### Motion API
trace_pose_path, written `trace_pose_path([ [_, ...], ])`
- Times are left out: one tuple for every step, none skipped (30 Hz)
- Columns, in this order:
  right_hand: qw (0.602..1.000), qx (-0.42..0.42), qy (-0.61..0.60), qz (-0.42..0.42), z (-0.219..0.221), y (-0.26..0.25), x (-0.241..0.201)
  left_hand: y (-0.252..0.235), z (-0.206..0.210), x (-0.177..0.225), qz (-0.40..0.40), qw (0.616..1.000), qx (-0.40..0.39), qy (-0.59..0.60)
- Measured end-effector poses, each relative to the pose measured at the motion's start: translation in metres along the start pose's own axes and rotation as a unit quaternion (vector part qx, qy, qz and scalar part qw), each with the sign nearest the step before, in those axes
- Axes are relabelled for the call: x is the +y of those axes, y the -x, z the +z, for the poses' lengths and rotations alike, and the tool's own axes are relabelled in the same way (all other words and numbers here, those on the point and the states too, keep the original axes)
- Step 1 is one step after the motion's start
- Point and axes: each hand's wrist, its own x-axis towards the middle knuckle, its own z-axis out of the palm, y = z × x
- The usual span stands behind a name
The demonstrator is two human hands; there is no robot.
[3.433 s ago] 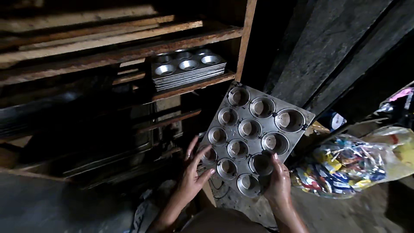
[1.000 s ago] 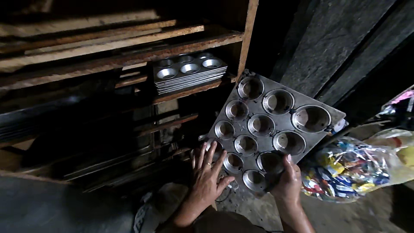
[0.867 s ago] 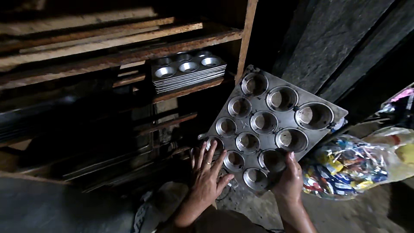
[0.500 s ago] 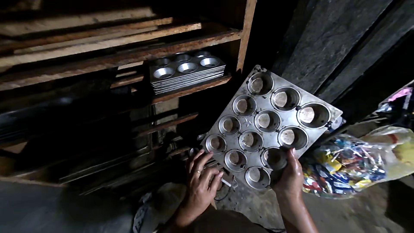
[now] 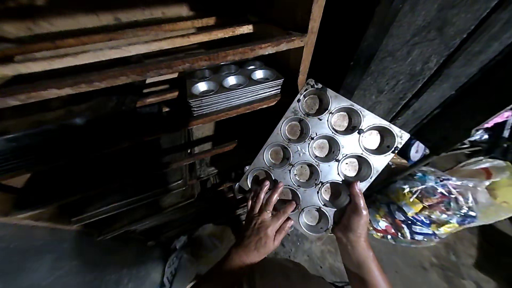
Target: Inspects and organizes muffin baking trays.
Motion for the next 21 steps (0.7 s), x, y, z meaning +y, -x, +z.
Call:
trace_pose_path([
  [1.000, -0.004, -0.004, -0.003, 0.000, 0.000, 0.000, -0.001, -0.001, -0.001, 0.004, 1.000, 0.007, 0.004],
  [1.000, -0.007, -0.003, -0.005, 0.000, -0.001, -0.001, -0.001, -0.001, -0.001, 0.008, 1.000, 0.011, 0.009],
  [1.000, -0.010, -0.003, -0.008, 0.001, -0.001, -0.002, -0.001, -0.002, -0.003, 0.012, 1.000, 0.012, 0.015],
  [1.000, -0.011, -0.003, -0.009, 0.002, -0.002, -0.002, -0.001, -0.002, -0.004, 0.015, 1.000, 0.014, 0.023],
  [1.000, -0.008, -0.002, -0.007, 0.002, -0.002, -0.002, 0.000, -0.003, -0.007, 0.020, 0.999, 0.014, 0.028],
  [1.000, -0.005, 0.000, -0.004, 0.003, -0.002, -0.002, 0.000, -0.002, -0.009, 0.026, 0.999, 0.019, 0.031],
  [1.000, 0.000, 0.000, -0.003, 0.003, -0.002, -0.002, 0.001, -0.002, -0.011, 0.032, 0.998, 0.028, 0.035],
  [1.000, 0.002, 0.000, -0.003, 0.003, -0.002, -0.002, 0.002, -0.001, -0.012, 0.038, 0.998, 0.037, 0.039],
  [1.000, 0.004, 0.000, -0.004, 0.003, -0.002, -0.001, 0.002, -0.001, -0.013, 0.041, 0.998, 0.040, 0.040],
  [1.000, 0.003, -0.001, -0.003, 0.003, -0.002, -0.001, 0.002, -0.002, -0.012, 0.041, 0.998, 0.038, 0.036],
  [1.000, -0.001, -0.002, -0.001, 0.003, -0.002, 0.000, 0.002, -0.002, -0.011, 0.039, 0.998, 0.032, 0.029],
  [1.000, -0.003, -0.003, 0.001, 0.002, -0.002, 0.000, 0.002, -0.002, -0.010, 0.036, 0.999, 0.024, 0.019],
  [1.000, -0.006, -0.003, 0.003, 0.002, -0.002, 0.000, 0.001, -0.002, -0.009, 0.031, 0.999, 0.017, 0.011],
  [1.000, -0.010, -0.004, 0.004, 0.002, -0.002, 0.000, 0.000, -0.001, -0.007, 0.027, 1.000, 0.010, 0.003],
  [1.000, -0.012, -0.005, 0.004, 0.002, -0.002, 0.001, 0.000, -0.001, -0.006, 0.027, 1.000, 0.003, -0.004],
  [1.000, -0.014, -0.004, 0.003, 0.002, -0.002, 0.001, 0.000, -0.001, -0.004, 0.030, 0.999, -0.006, -0.010],
  [1.000, -0.017, -0.002, 0.001, 0.002, -0.002, 0.001, 0.000, -0.001, -0.002, 0.042, 0.999, -0.014, -0.010],
  [1.000, -0.017, -0.001, -0.002, 0.002, -0.002, 0.003, 0.000, -0.001, 0.000, 0.063, 0.998, -0.016, 0.002],
  [1.000, -0.016, 0.001, 0.000, 0.003, -0.001, 0.004, 0.002, 0.001, 0.001, 0.088, 0.996, -0.011, 0.026],
  [1.000, -0.014, 0.003, 0.003, 0.004, 0.000, 0.004, 0.003, 0.002, 0.002, 0.112, 0.992, 0.008, 0.050],
  [1.000, -0.011, 0.003, 0.006, 0.006, 0.001, 0.003, 0.005, 0.004, 0.002, 0.127, 0.988, 0.038, 0.073],
])
